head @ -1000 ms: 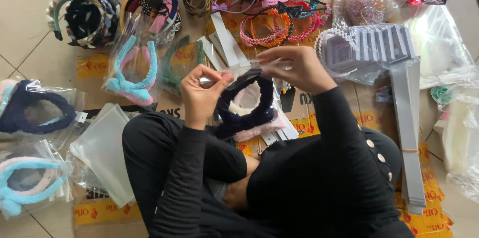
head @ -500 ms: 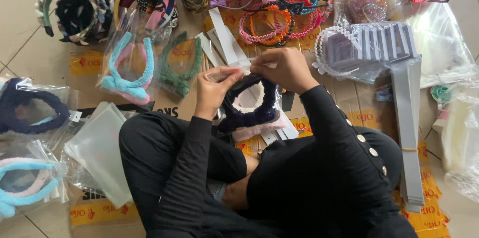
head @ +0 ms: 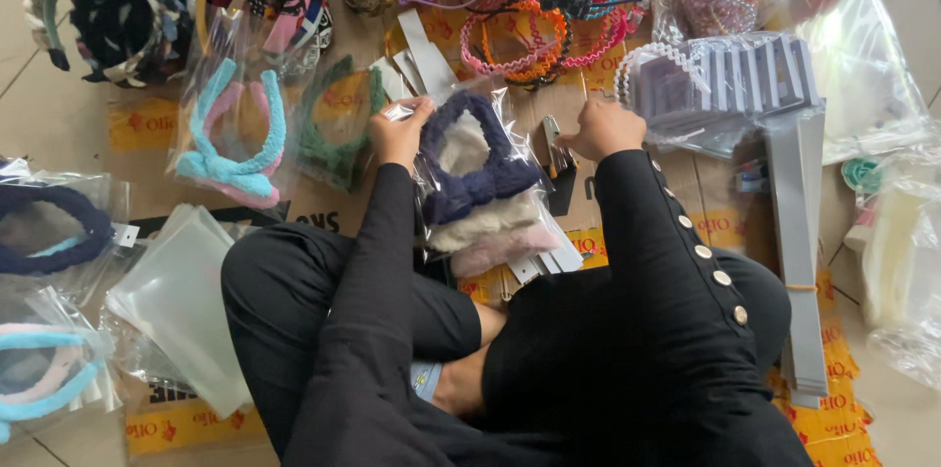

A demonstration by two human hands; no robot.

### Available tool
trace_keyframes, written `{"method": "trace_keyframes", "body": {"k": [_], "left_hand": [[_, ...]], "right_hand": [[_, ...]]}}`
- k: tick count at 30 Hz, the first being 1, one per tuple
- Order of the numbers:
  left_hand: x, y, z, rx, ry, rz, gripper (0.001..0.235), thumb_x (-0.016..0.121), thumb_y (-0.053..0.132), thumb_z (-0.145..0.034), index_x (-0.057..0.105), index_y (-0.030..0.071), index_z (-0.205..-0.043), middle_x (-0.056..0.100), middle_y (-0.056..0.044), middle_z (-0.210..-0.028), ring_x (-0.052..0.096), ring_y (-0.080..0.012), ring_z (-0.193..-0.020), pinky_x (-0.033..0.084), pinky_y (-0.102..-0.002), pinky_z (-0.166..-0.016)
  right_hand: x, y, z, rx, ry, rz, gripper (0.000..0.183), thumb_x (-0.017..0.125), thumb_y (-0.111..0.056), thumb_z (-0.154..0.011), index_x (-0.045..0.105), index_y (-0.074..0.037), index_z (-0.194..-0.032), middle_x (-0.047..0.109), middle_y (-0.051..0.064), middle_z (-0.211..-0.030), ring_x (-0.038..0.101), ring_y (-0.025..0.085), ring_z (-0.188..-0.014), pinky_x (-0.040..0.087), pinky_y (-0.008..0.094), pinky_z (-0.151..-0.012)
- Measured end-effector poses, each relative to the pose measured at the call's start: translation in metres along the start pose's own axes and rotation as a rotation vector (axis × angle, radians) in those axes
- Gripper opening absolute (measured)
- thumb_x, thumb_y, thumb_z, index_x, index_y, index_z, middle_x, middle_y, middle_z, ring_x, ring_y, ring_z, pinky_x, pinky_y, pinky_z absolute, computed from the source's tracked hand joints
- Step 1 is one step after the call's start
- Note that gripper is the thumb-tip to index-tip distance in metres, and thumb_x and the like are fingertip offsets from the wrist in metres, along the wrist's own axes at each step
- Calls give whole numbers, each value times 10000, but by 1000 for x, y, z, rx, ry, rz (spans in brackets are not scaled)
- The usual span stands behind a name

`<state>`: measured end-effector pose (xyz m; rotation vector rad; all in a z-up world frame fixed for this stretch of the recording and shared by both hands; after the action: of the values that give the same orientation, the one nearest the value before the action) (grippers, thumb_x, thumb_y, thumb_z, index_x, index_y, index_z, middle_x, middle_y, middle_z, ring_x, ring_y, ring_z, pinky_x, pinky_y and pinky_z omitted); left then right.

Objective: The person sits on the floor and packs various colorful headbands into clear plastic bags. They handle each headband, place it inside a bag, and then seal the bag using a handheld heat sealer before stacking the packaged items.

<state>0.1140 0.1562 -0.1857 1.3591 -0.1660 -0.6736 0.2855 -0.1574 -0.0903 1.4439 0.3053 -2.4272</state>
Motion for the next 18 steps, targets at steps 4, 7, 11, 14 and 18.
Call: {"method": "trace_keyframes", "body": {"k": [4,7,11,14,18], "left_hand": [[-11,12,10,-47,29,-211,242,961,463,-643,824,379,-825,748,83,-707,755,-117,-729,614,-247,-675],[-16,22,20,-36,26,-362,321,958,536,-620,817,387,-868,770,88,-830,758,-190,-931,589,-290,-788],[-16,28,26,-64,-10,-405,332,913,543,-668,816,351,-922,788,15,-928,737,-267,-1041,589,-364,-891],[-18,31,27,-77,-19,-410,338,909,531,-677,817,334,-935,791,-1,-933,738,-284,-1052,584,-373,-905],[-12,29,30,-98,-71,-390,290,904,515,-676,815,363,-907,790,27,-940,727,-263,-1075,575,-351,-917]], "right_hand": [[12,-1,6,-25,-84,50,880,776,-782,-703,693,-73,-1217,729,214,-1203,681,439,-1151,528,594,-923],[14,-11,15,-67,-103,37,759,725,-765,-754,779,-66,-1043,757,218,-1114,701,436,-1113,554,565,-911],[25,-16,9,-53,-134,64,654,676,-742,-769,767,-121,-954,733,89,-808,740,362,-945,562,511,-844],[11,-16,15,-38,-172,17,491,638,-636,-821,774,-165,-792,711,0,-572,770,299,-772,575,466,-785],[-43,-25,37,-96,-224,-198,508,592,-569,-873,767,-94,-827,753,78,-640,770,329,-810,548,477,-852]]}}
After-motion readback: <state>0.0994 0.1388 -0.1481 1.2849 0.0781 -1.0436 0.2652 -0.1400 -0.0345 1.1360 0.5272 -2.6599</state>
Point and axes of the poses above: each hand's wrist, its own z-axis away from the middle knuckle, its own x-axis out of the palm, y = z × x, the point moved 7 cm from there along -z, towards the middle knuckle
